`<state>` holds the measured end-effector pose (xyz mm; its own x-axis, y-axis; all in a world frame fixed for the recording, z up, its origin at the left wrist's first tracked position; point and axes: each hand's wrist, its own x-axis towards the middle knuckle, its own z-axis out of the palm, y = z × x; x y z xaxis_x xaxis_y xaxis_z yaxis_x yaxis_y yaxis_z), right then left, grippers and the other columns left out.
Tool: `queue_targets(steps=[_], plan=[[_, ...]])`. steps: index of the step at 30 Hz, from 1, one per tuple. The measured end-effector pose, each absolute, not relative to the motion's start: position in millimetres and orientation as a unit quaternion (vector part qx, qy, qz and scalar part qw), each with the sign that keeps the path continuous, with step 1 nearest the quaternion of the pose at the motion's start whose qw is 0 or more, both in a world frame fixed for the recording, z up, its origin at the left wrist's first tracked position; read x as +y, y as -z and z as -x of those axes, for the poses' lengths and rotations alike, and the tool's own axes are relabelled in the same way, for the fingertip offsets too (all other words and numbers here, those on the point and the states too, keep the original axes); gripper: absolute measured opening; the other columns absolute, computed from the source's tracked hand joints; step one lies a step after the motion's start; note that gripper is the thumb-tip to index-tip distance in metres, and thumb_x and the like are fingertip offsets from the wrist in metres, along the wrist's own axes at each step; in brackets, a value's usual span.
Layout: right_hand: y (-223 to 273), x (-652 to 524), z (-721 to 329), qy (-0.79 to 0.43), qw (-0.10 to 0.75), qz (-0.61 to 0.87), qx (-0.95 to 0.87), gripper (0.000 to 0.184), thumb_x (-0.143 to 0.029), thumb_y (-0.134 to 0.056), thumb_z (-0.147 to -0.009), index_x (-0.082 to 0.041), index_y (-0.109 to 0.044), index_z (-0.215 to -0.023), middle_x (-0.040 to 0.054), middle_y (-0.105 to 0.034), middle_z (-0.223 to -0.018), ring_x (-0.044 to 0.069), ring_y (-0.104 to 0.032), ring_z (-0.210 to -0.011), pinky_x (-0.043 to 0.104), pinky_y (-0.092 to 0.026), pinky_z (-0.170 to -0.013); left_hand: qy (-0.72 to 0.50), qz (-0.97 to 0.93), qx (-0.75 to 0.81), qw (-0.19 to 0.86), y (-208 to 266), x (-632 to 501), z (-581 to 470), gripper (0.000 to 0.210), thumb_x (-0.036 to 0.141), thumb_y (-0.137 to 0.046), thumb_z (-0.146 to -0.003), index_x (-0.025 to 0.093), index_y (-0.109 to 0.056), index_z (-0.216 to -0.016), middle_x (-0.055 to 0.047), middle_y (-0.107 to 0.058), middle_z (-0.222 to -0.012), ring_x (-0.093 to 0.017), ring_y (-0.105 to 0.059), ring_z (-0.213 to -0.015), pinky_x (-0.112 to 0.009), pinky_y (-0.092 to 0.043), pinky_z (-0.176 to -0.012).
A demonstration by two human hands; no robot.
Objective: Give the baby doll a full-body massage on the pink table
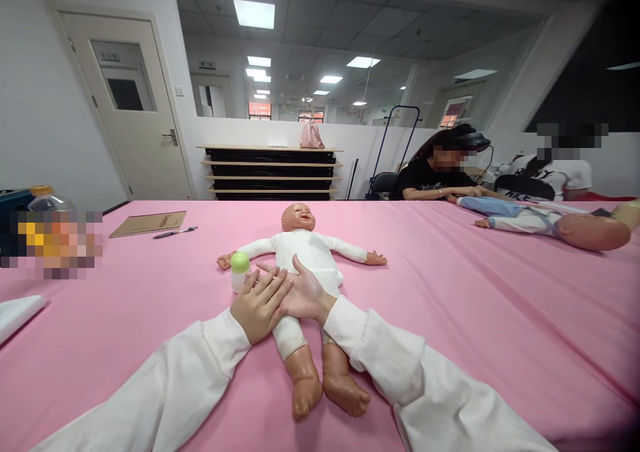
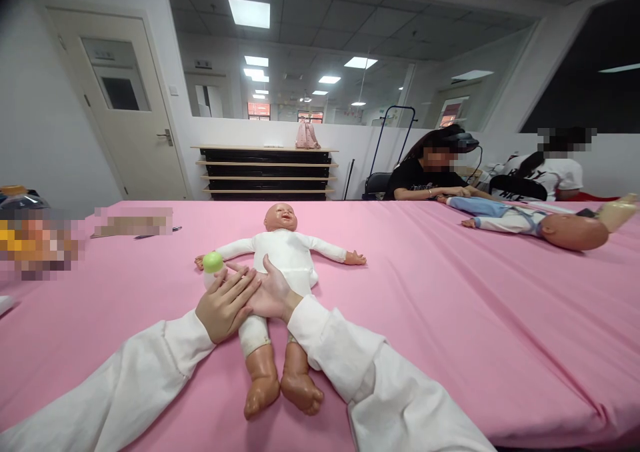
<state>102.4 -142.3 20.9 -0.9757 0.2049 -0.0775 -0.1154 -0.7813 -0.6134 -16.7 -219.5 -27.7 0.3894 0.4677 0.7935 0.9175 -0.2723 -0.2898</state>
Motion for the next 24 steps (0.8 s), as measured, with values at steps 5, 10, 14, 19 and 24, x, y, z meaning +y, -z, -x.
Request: queue_targets(steps=[5, 10, 14, 19, 24], plan=[[-24.0, -143.8, -103.1, -0.943, 0.11, 0.058, -0.307, 0.069, -0.059, -0.013, -0.085, -0.01, -0.042, -0.125, 0.0152, -0.053, -0.12, 0.016, -0.054, -0.102, 0.033, -0.037, -0.094, 0.276, 0.779, -0.424, 0.37, 25.8, -221.5, 13.2, 0.041, 0.028, -0.039, -0.085, 0.015, -0.051, -0.122, -0.007, -0.052, -0.125, -0.02, -0.043, -0.121, -0.038, -0.015, -0.109], [-20.7, -142.7, -101.6, -0.95, 0.035, 0.069, -0.304, 0.078, -0.065, -0.013, -0.082, -0.006, -0.04, -0.126, 0.0157, -0.057, -0.11, 0.017, -0.056, -0.099, 0.035, -0.035, -0.095, 0.288, 0.747, -0.452, 0.394, 24.5, -219.9, 13.2, 0.043, 0.031, -0.038, -0.085, 0.012, -0.051, -0.121, -0.01, -0.051, -0.125, -0.024, -0.042, -0.121, -0.042, -0.015, -0.108], [-20.6, -142.6, -102.3, -0.949, 0.066, 0.058, -0.303, 0.076, -0.063, -0.012, -0.083, -0.006, -0.04, -0.126, 0.0166, -0.056, -0.113, 0.017, -0.055, -0.102, 0.034, -0.035, -0.096, 0.291, 0.74, -0.446, 0.41, 24.8, -221.7, 14.8, 0.042, 0.028, -0.039, -0.084, 0.008, -0.054, -0.117, -0.012, -0.054, -0.121, -0.026, -0.045, -0.118, -0.041, -0.022, -0.105], [-23.3, -143.8, -102.5, -0.95, 0.065, 0.059, -0.301, 0.078, -0.061, -0.009, -0.084, -0.003, -0.041, -0.125, 0.0169, -0.056, -0.113, 0.017, -0.054, -0.105, 0.031, -0.035, -0.096, 0.276, 0.773, -0.414, 0.393, 24.4, -220.8, 11.4, 0.041, 0.026, -0.038, -0.084, 0.009, -0.054, -0.117, -0.011, -0.053, -0.123, -0.022, -0.045, -0.118, -0.037, -0.022, -0.106], [-21.0, -142.3, -101.5, -0.95, 0.052, 0.078, -0.298, 0.08, -0.064, -0.01, -0.083, -0.004, -0.039, -0.126, 0.0183, -0.058, -0.108, 0.018, -0.056, -0.102, 0.035, -0.036, -0.095, 0.28, 0.751, -0.446, 0.398, 25.6, -219.4, 15.0, 0.043, 0.027, -0.038, -0.084, 0.009, -0.052, -0.12, -0.011, -0.053, -0.123, -0.024, -0.041, -0.121, -0.039, -0.023, -0.105]])
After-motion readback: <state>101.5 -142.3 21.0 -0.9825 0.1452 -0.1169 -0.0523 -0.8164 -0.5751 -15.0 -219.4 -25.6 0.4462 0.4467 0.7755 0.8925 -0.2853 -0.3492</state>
